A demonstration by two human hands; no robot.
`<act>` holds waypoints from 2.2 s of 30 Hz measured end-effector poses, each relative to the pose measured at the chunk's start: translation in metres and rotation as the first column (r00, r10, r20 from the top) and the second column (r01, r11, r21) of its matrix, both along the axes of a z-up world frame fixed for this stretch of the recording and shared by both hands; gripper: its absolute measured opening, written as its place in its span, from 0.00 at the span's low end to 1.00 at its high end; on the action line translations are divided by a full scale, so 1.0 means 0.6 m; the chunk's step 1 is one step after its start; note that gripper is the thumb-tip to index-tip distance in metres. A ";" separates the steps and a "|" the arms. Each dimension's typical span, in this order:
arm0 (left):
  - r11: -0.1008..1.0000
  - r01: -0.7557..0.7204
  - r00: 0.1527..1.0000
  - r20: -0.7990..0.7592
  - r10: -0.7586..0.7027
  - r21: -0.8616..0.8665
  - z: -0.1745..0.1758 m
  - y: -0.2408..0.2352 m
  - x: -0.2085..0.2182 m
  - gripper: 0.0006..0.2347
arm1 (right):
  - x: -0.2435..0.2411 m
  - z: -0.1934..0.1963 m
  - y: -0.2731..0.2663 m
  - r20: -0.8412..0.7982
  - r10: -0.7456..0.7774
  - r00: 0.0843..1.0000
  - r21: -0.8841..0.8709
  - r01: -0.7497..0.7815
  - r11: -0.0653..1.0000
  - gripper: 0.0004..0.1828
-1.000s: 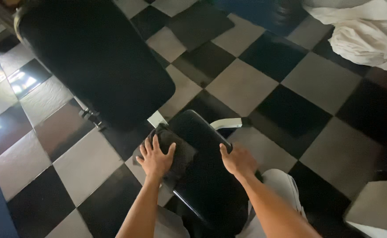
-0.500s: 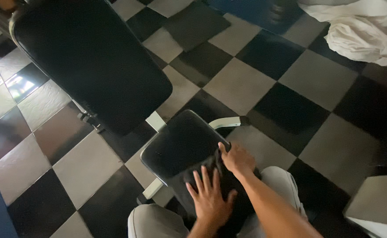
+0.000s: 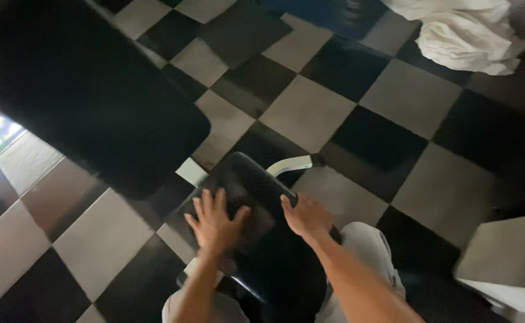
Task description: The person wipes the padded seat of a gym bench with a dark cloth. They repeatedly rub the surface with both hands, covering the entire seat area.
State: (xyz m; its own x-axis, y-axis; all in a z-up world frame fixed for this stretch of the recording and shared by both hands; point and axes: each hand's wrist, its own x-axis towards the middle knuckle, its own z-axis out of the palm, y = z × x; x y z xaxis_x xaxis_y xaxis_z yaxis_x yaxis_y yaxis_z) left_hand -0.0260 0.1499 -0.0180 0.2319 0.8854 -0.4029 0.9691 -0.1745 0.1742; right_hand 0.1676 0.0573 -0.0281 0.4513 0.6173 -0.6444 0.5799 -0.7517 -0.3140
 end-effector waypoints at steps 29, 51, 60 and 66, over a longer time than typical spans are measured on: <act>0.930 0.087 0.993 -0.049 -0.111 -0.357 0.045 -0.260 0.032 0.38 | -0.002 -0.022 0.006 0.069 0.008 0.998 -0.025 -0.006 1.000 0.42; 0.990 -0.023 0.995 0.101 0.009 0.139 -0.043 -0.047 0.038 0.34 | -0.003 -0.002 -0.004 0.062 0.084 0.994 -0.011 -0.084 0.996 0.47; 0.995 0.092 0.972 0.218 -0.083 -0.031 -0.022 -0.227 0.005 0.36 | -0.001 -0.029 -0.006 0.107 0.024 0.994 0.077 -0.032 0.997 0.44; 0.989 0.146 0.954 0.269 -0.134 -0.025 -0.052 -0.303 0.007 0.35 | -0.009 -0.054 0.000 0.211 0.002 0.978 0.125 -0.029 0.992 0.41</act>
